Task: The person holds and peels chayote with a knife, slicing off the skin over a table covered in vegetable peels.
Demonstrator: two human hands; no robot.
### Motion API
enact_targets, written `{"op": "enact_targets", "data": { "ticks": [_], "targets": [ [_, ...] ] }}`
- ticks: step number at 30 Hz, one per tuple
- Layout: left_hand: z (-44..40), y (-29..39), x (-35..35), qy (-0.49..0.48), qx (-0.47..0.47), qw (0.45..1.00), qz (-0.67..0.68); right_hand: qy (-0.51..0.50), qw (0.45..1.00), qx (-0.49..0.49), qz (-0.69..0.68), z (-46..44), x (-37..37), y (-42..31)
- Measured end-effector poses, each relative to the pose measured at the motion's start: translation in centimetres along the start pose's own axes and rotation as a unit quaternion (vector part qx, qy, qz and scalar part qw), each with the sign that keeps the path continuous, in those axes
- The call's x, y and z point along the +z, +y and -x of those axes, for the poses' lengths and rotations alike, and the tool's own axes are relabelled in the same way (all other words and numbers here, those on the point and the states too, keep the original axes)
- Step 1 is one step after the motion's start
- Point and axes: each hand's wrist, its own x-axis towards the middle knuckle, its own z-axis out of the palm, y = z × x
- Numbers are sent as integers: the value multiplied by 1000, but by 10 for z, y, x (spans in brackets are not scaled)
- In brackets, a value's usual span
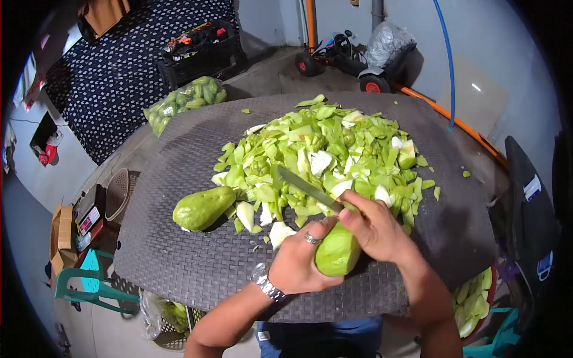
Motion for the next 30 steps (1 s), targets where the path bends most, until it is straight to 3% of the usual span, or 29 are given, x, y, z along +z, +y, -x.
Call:
{"op": "enact_targets", "data": {
  "ticks": [3, 7, 8, 9, 14, 17, 20, 25, 27, 30],
  "targets": [
    [-9, 10, -6, -22, -134, 989, 66, -48, 987, 153, 4, -5, -12, -15],
    [-9, -10, -12, 51, -199, 955, 212, 13, 969, 230, 89, -6, -13, 7],
    [-9, -10, -17, 45, -247, 924, 288, 3, 962, 254, 100, -8, -17, 3],
    [-10, -6, -19, 61, -293, 855, 424, -7, 954, 279, 111, -9, -21, 0],
    [-9, -24, -22, 90, -317, 742, 584, 60, 958, 274, 55, -8, -20, 34],
    [-14, -20, -22, 108, -298, 766, 560, 8, 943, 334, -13, -12, -33, 6],
    [-12, -23, -19, 84, -295, 810, 500, 29, 976, 215, 5, -8, -24, 31],
    [-7, -27, -16, 54, -266, 880, 389, -59, 995, 2, 77, 6, -10, -9],
    [-7, -38, -11, 98, -299, 844, 434, -43, 983, -84, 156, 9, -2, -10],
    [-8, -39, -17, 60, -270, 873, 401, -65, 977, -81, 188, 7, 0, -13]
  ]
}}
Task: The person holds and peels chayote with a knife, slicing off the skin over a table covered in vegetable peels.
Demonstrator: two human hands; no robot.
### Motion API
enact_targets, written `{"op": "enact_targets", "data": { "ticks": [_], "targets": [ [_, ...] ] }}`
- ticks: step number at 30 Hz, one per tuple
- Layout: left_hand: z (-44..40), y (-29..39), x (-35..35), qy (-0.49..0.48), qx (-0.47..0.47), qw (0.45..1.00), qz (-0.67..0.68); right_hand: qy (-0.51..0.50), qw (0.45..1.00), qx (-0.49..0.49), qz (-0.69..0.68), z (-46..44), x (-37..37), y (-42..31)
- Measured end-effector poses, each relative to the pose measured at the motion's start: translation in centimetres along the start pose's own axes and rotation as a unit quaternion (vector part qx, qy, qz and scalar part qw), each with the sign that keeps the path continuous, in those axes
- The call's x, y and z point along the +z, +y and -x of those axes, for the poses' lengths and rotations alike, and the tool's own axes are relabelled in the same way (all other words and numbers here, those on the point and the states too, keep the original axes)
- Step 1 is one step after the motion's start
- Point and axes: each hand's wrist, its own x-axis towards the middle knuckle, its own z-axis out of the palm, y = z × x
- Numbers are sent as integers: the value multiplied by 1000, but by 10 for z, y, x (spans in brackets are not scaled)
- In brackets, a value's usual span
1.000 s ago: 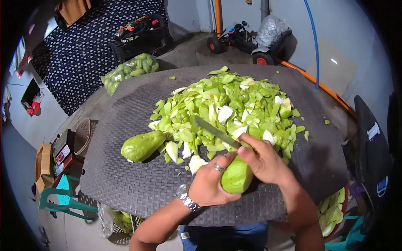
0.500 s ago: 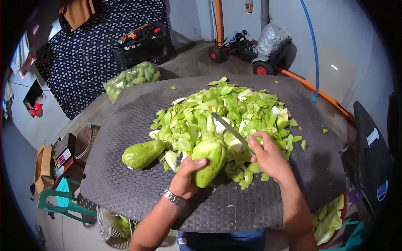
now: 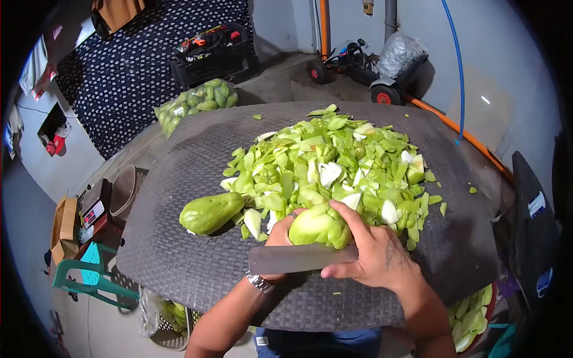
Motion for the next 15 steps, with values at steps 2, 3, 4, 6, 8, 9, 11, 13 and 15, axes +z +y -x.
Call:
{"op": "enact_targets", "data": {
  "ticks": [2, 3, 4, 6, 8, 9, 11, 13, 15],
  "targets": [
    [1, 9, 2, -33, 19, 996, -76, -22, 1000, 11, -8, 0, -1, -1],
    [1, 8, 0, -46, 19, 996, -78, -33, 999, 18, -13, 0, 0, -1],
    [0, 7, -3, -61, 18, 995, -81, -18, 1000, 5, -2, 0, 1, 0],
    [1, 3, -7, -74, 9, 994, -86, 13, 1000, -15, 17, 1, 6, 2],
    [-1, 0, -9, -72, 0, 993, -90, 42, 998, -34, 16, 0, 8, 3],
    [-1, -2, -8, -72, 0, 994, -88, 58, 997, -46, 18, -1, 9, 3],
    [1, -6, -8, -71, 0, 994, -85, 71, 995, -61, 36, -2, 10, 5],
    [-3, -16, -9, -58, -40, 998, 1, 77, 994, -62, 46, -2, 10, 5],
    [-1, -15, -6, -52, -18, 998, -13, 74, 995, -49, 46, -1, 11, 5]
  ]
}}
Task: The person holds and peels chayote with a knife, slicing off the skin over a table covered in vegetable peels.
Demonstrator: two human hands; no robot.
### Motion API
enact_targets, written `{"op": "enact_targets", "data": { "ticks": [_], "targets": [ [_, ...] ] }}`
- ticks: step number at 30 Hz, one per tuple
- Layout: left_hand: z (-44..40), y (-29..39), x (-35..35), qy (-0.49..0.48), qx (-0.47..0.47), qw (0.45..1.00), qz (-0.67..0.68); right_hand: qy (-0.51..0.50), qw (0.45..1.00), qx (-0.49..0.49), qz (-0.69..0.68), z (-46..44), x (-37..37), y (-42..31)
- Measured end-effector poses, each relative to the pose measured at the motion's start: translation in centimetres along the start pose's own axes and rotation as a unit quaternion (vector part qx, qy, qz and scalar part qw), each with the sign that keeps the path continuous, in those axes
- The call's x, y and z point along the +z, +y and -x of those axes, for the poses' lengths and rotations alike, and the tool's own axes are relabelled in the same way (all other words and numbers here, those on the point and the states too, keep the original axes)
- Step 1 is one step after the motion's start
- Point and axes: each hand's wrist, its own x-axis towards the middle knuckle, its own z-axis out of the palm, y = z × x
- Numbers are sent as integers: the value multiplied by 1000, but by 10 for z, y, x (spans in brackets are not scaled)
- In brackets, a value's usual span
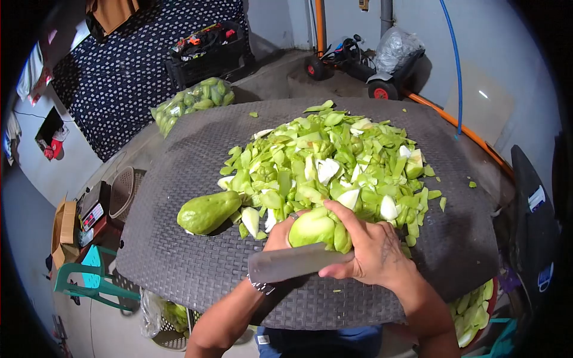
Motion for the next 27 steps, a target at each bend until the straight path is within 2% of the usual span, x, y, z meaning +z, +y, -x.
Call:
{"op": "enact_targets", "data": {
  "ticks": [2, 5, 8, 12, 18, 19, 22, 24, 25, 27],
  "targets": [
    [10, 9, 7, 3, 76, 990, -116, 9, 1000, 8, -12, 0, 1, 2],
    [20, 20, 25, 70, 27, 971, -226, 1, 997, 57, -48, 0, 6, 6],
    [21, 24, 43, 110, 174, 916, -344, -20, 987, 93, -127, -2, 4, 6],
    [26, 29, 45, 145, 253, 848, -442, -43, 970, 117, -210, -2, 2, 4],
    [29, 28, 45, 179, 279, 828, -453, -21, 954, 162, -253, -3, 5, -8],
    [28, 28, 45, 187, 307, 812, -460, -18, 953, 171, -250, -3, 6, -9],
    [23, 26, 41, 188, 381, 754, -500, 11, 899, 205, -387, -5, 15, -12],
    [17, 24, 37, 190, 418, 697, -551, -27, 830, 277, -483, -9, 5, -16],
    [18, 26, 36, 193, 402, 713, -541, -34, 797, 311, -517, -12, 1, -18],
    [21, 35, 38, 202, 371, 743, -520, -64, 816, 334, -468, -10, -5, -10]
  ]
}}
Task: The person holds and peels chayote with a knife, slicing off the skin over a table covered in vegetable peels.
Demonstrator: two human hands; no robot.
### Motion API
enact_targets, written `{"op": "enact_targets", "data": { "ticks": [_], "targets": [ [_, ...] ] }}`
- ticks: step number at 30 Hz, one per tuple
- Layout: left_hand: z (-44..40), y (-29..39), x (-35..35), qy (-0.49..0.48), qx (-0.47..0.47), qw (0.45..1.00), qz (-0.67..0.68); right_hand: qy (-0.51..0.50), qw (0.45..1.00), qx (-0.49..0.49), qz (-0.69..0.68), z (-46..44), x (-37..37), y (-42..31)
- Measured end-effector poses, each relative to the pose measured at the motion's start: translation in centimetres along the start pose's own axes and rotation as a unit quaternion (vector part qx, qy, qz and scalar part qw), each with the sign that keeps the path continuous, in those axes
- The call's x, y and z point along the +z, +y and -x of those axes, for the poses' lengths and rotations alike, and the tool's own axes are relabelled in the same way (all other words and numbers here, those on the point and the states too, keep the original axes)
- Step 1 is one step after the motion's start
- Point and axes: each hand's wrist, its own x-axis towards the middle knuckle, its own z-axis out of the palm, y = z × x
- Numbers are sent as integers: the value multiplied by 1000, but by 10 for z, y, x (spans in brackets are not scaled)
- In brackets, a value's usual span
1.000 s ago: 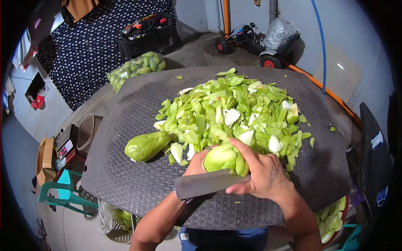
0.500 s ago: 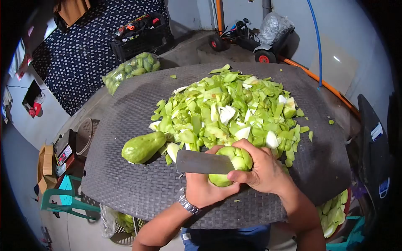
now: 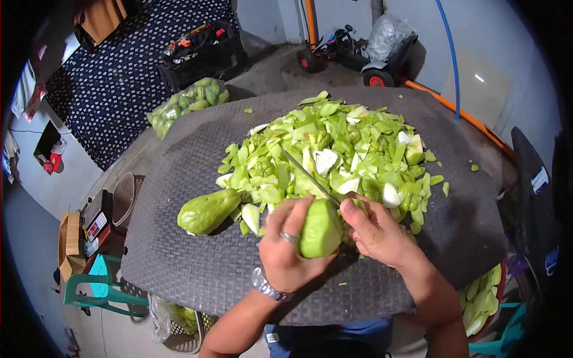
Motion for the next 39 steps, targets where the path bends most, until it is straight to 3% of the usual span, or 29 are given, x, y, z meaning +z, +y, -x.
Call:
{"op": "enact_targets", "data": {
  "ticks": [1, 3, 4, 7, 10, 11, 14, 18, 21, 24, 27, 28, 31, 32, 35, 38, 39],
  "targets": [
    [-9, 8, -4, 7, -48, 999, -23, 9, 999, 6, 44, -2, -5, 0],
    [-7, -12, -2, -46, -95, 987, 121, 34, 996, 52, 69, -4, -15, -1],
    [-1, -17, 1, -72, -238, 926, 284, 50, 993, 89, 51, -6, -21, -5],
    [-2, -18, 0, -42, -394, 672, 626, 142, 963, 40, 225, -15, -38, 8],
    [-7, -22, 6, -3, -479, 544, 689, 169, 914, 35, 367, -9, -46, 8],
    [-5, -24, 5, 0, -515, 496, 700, 169, 917, 42, 358, -7, -46, 6],
    [5, -36, 9, -20, -507, 527, 682, 188, 922, 57, 332, -4, -44, -6],
    [12, -36, 14, -35, -503, 556, 661, 291, 851, -48, 434, -4, -43, 4],
    [11, -32, 15, -63, -524, 529, 664, 226, 918, 18, 325, 2, -41, -18],
    [5, -24, 12, -96, -518, 493, 692, 155, 929, -54, 333, -1, -40, -5],
    [11, -26, 12, -149, -491, 547, 662, 97, 920, -210, 316, -4, -30, 6],
    [11, -25, 11, -141, -519, 547, 642, 84, 899, -265, 339, -5, -24, 10],
    [20, -27, 15, -150, -495, 548, 657, 81, 814, -315, 481, -1, -11, 13],
    [20, -24, 17, -144, -475, 588, 639, 81, 819, -317, 472, -2, -10, 15],
    [9, -15, 13, -152, -447, 627, 620, 83, 823, -337, 451, -5, -10, 20],
    [12, -15, 14, -174, -447, 628, 613, 91, 815, -370, 436, -10, -14, 23],
    [14, -18, 15, -195, -434, 673, 567, 90, 820, -367, 430, -10, -14, 23]
  ]
}}
